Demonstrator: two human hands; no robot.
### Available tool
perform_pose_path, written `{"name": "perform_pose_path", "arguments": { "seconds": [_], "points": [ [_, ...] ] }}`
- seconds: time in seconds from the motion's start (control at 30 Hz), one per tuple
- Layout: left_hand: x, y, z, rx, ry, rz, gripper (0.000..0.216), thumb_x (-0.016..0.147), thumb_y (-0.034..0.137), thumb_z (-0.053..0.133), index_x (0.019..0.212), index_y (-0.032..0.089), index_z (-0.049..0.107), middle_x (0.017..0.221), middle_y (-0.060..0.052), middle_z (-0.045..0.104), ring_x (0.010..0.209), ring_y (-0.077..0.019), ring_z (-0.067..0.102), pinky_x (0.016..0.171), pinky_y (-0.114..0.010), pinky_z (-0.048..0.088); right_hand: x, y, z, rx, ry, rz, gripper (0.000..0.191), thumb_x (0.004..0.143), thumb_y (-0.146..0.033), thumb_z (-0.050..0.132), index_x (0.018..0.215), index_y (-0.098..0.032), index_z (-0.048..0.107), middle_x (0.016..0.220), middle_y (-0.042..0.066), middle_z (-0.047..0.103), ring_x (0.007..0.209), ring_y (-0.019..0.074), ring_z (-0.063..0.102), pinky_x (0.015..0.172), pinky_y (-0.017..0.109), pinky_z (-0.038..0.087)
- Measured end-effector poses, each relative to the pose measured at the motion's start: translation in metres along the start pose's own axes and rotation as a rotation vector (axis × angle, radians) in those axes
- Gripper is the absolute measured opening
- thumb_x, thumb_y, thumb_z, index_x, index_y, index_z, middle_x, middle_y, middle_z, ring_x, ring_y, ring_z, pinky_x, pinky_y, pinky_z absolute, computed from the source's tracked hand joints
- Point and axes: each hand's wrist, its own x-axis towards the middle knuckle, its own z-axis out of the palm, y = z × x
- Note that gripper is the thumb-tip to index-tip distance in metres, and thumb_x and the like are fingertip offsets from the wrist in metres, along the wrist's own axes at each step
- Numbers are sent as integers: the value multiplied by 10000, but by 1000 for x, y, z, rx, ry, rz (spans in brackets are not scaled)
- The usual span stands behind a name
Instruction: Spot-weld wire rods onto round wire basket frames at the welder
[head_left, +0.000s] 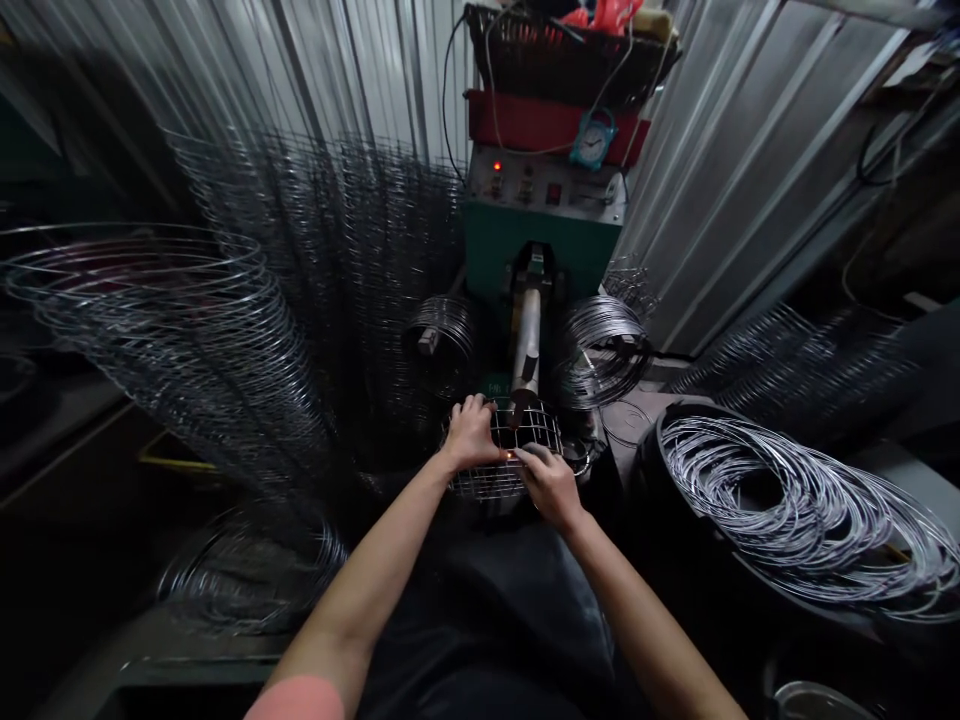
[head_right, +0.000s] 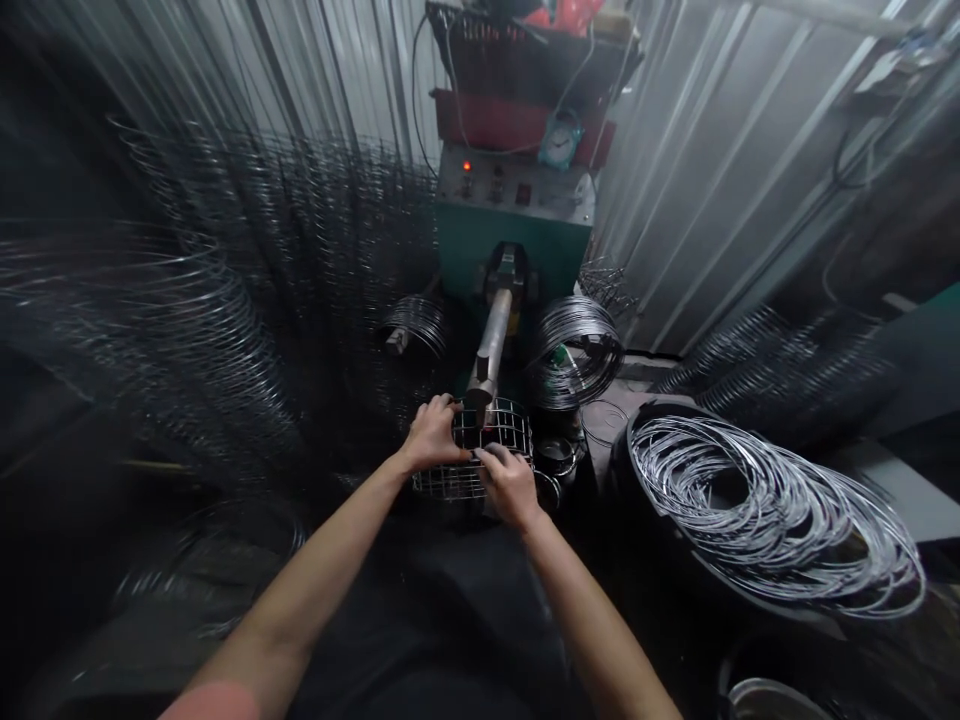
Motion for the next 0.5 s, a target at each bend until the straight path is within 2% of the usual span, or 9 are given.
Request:
{"name": "perform_pose_path", "arguments": {
  "seconds": [0.1,0.27,0.37,0.5],
  "points": [
    [7,-3,1,6,-15,-11,815,492,429,762,1199,113,506,1324,-199,410,1248,-343,347,1032,-493,278,-52,4,13,153,37,55,301,875,-182,487,1153,-210,600,1076,104,621,957,198,612,815,305,506],
    [21,-9,3,-22,-14,-49,819,488,447,769,1197,133,504,1304,-176,430,1224,-322,378,997,-460,329,-139,25,45,356,-42,153,261,878,-213,455,1070,-248,627,930,89,639,832,219,656,716,342,565],
    [26,-12,2,-34,-9,-58,806,487,467,765,1178,131,521,1253,-157,466,1183,-315,414,968,-439,361,-160,32,55,379,-12,199,254,886,-251,434,1031,-265,643,900,90,633,818,239,660,702,369,570],
    [28,-11,0,-42,3,-84,806,489,487,751,1170,119,527,1202,-146,487,1141,-315,442,947,-434,380,-158,32,55,379,-15,231,282,881,-275,401,1030,-298,640,908,87,623,829,257,657,715,393,565]
  ]
}}
